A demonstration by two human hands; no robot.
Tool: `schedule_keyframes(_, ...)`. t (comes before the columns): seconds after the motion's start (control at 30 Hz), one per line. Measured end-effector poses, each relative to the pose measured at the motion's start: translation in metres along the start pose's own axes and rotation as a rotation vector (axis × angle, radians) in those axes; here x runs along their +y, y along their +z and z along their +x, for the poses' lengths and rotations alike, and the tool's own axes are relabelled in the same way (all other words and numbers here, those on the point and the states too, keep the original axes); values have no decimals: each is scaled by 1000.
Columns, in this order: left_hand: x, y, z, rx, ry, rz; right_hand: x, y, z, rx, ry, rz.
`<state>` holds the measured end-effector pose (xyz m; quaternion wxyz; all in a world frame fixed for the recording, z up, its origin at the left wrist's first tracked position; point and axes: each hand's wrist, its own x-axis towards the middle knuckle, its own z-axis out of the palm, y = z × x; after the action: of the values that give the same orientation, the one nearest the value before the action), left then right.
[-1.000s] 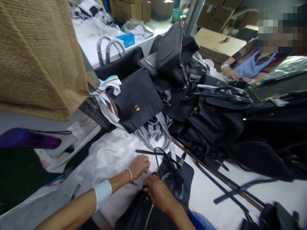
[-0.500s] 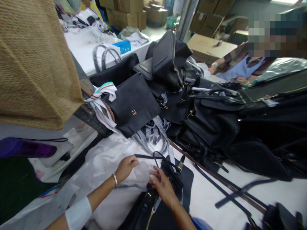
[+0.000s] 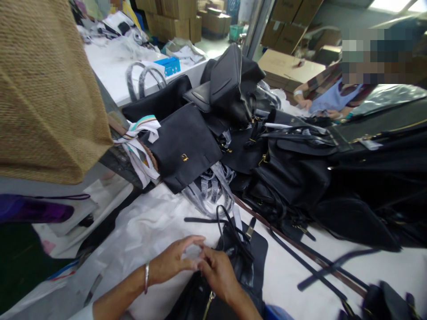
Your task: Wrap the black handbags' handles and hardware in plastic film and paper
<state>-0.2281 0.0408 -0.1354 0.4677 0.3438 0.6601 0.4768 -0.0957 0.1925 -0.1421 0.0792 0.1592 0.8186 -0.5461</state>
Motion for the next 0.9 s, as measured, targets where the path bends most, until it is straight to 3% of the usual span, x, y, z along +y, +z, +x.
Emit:
schedule_keyframes(0.07,-5,-1,0,-62,-84,-189,-2,-3,4,-43,-6,-55)
schedule_keyframes(0.2,-20,1,4,2,-221,-441,-3,-6,22,-49,8,-152)
schedule_keyframes(0.3,-25,4,6,4,-263,-506,-4,-3,35,-30,1,-211)
schedule_keyframes(0.53,-41,5,9,193,-305,-467,5,6,49,-24,-13,-216)
schedule_keyframes(0.6,-46,2,8,228,-306,-435,10,1,54,34,-3,-252)
schedule_keyframes(0.73,-48,-7,3,278,-322,-391,21,-14,72,153,-105,-569)
schedule_keyframes(0.9,-43,-12,-2,301,-316,-351,30,-16,91,24,-143,-923)
